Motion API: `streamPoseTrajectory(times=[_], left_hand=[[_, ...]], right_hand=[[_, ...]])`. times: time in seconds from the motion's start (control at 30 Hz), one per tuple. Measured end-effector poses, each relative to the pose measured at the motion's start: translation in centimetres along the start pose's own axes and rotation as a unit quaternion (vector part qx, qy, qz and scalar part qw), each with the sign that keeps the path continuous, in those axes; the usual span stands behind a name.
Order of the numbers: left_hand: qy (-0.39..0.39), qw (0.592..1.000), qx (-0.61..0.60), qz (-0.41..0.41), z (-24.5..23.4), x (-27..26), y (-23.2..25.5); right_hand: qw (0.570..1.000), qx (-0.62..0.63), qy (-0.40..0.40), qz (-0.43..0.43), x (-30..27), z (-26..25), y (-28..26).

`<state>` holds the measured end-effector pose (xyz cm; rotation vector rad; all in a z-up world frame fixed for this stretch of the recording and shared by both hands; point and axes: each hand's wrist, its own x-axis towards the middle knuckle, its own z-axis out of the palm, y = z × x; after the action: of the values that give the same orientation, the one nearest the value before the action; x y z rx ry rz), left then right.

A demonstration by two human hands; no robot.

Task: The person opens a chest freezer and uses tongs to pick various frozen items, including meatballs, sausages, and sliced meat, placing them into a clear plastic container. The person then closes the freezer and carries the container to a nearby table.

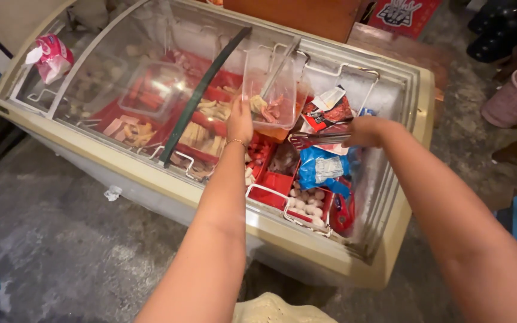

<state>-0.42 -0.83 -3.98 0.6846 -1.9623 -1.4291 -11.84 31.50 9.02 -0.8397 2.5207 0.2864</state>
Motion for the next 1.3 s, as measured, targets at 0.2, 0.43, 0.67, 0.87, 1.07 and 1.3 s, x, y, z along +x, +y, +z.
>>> streamPoseTrajectory(times=[0.2,0.43,0.67,0.87,1.07,1.3], left_hand=[[0.024,1.0,0.011,0.0,-0.3,-0.8,2.4],[-0.015,0.997,0.037,-0.061,-0.4,-1.8,4.3],[-0.07,0.997,0.004,-0.027,3.2,-0.6,0.8],[-0.089,0.995,-0.043,-0.009,4.0,-0.2,0.0],[-0.082,0.994,0.012,-0.071,1.4,-1.2,3.4],[-0.022,0.998,0.001,-0.052,-0.4,1.6,-0.6]], right_hand=[[0.999,-0.02,0.029,-0.008,-0.9,-2.5,5.3],[0.99,0.09,0.056,0.09,-6.4,-10.5,7.2],[0.965,0.245,0.089,0.039,-5.2,-11.0,7.1],[0.927,0.373,0.037,-0.001,-4.9,-9.3,2.7],[0.886,0.462,0.024,-0.016,-4.6,-8.0,1.4],[0.773,0.622,0.1,-0.068,1.6,-2.8,0.2]])
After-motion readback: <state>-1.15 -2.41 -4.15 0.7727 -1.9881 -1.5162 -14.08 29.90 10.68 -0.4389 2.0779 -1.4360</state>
